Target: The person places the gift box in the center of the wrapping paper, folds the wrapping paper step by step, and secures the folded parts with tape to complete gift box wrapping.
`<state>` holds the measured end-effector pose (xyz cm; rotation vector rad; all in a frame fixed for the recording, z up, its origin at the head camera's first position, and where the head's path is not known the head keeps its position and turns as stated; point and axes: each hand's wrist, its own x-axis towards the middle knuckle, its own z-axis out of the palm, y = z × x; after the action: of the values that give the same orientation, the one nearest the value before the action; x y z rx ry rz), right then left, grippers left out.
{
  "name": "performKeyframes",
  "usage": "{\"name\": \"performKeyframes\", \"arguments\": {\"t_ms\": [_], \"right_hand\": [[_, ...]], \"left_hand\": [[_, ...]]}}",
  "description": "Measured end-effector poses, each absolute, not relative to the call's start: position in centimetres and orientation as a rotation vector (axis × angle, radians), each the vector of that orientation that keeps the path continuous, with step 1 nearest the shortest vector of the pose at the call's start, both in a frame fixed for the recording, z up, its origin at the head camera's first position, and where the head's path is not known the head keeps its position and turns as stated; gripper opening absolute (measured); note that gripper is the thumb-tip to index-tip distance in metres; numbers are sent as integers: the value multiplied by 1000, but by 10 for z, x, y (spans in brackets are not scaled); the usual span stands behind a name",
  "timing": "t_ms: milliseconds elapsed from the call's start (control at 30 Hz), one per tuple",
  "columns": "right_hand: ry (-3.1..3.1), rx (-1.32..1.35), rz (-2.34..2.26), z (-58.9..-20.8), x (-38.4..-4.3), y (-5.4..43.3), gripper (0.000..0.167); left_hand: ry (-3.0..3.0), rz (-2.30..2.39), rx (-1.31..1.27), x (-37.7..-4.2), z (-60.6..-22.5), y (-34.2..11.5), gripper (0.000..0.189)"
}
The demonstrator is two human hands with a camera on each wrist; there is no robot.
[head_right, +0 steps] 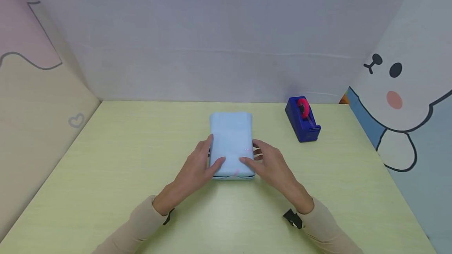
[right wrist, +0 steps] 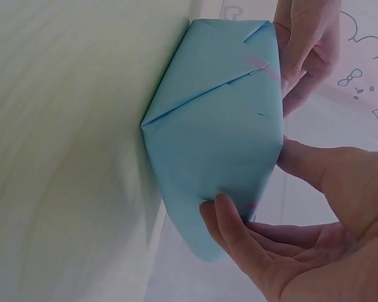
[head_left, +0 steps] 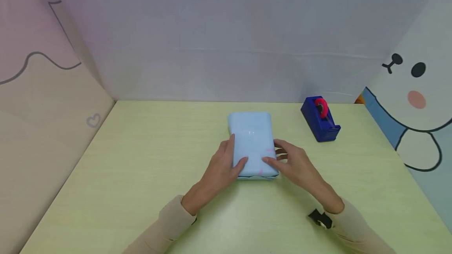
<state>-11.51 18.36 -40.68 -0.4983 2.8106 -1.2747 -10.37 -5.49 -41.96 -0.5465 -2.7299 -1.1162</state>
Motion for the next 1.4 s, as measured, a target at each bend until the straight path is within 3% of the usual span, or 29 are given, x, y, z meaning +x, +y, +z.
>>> {"name": "performKeyframes", "arguments": {"t_ms": [500,933,1400], "right_hand": [[2866,-571,-1388,-408,-114,181,72],[2890,-600,-1412,-409,-113,179,71],[2926,-620,-1484,-408,-114,177,71]], "left_hand": [[-2607,-1184,-508,-106,-420,-53,79],[-2526,-1317,-445,-107,-418,-53,66],[-2305,-1337,-382,-110,-416,-53,37]]}}
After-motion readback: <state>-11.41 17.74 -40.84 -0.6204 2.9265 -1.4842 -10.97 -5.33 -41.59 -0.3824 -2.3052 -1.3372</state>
